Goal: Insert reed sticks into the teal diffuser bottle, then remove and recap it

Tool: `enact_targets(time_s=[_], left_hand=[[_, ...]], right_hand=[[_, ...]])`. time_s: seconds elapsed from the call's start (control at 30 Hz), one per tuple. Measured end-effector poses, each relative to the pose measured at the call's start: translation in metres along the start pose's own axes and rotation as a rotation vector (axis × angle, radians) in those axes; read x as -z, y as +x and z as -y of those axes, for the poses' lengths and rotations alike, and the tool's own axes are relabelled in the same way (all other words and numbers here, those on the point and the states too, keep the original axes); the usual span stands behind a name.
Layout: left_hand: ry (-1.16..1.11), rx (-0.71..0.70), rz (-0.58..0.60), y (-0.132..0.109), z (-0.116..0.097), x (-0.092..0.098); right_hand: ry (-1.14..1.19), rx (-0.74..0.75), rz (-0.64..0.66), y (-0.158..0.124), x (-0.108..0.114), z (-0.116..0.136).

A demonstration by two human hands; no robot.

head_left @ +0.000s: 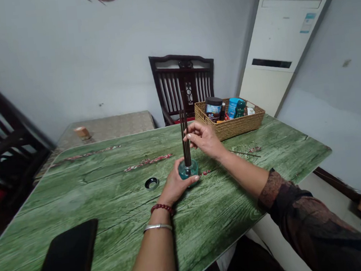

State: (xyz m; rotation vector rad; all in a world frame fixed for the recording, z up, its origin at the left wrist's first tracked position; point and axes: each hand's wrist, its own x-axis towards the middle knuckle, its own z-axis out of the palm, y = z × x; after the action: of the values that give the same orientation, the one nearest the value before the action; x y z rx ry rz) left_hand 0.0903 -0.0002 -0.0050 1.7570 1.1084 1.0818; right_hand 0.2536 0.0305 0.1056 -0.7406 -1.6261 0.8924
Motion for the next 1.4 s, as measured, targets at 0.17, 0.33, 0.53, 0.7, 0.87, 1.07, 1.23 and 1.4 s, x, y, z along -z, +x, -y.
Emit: enact_targets(time_s=[0.17,0.33,0.53,0.7,0.87,1.07,1.23,1.4], left_hand=[[0.007,-0.012,-0.010,0.001,0.002,0.000],[0.043,0.007,-0.031,0.001,0.001,0.001],[0.084,0.016,-0.024,0.002,0.000,0.002],[0.067,0.024,-0.013,0.002,0.001,0.002],[0.064,0.026,-0.006,0.002,0.003,0.002],[0.060,0.034,-0.009,0.001,0.003,0.003],[0.082,0.030,0.002,0.001,0.001,0.003],[0.072,0.016,-0.007,0.002,0.005,0.002]], right_hand=[[-0.296,0.036,0.011,-0.014,-0.006,-0.008],[-0.633,0.114,0.018,-0.032,0.033,-0.009],[-1.254,-0.244,-0.039,-0.058,0.129,-0.030],[-1.548,-0.531,0.143,-0.085,0.152,-0.060],[-1.550,-0.555,0.184,-0.095,0.141,-0.072],[-1.525,-0.506,0.192,-0.097,0.132,-0.062],[-1.241,-0.283,-0.014,-0.084,0.127,-0.042],[-0.459,-0.071,-0.239,-0.055,0.106,-0.005]])
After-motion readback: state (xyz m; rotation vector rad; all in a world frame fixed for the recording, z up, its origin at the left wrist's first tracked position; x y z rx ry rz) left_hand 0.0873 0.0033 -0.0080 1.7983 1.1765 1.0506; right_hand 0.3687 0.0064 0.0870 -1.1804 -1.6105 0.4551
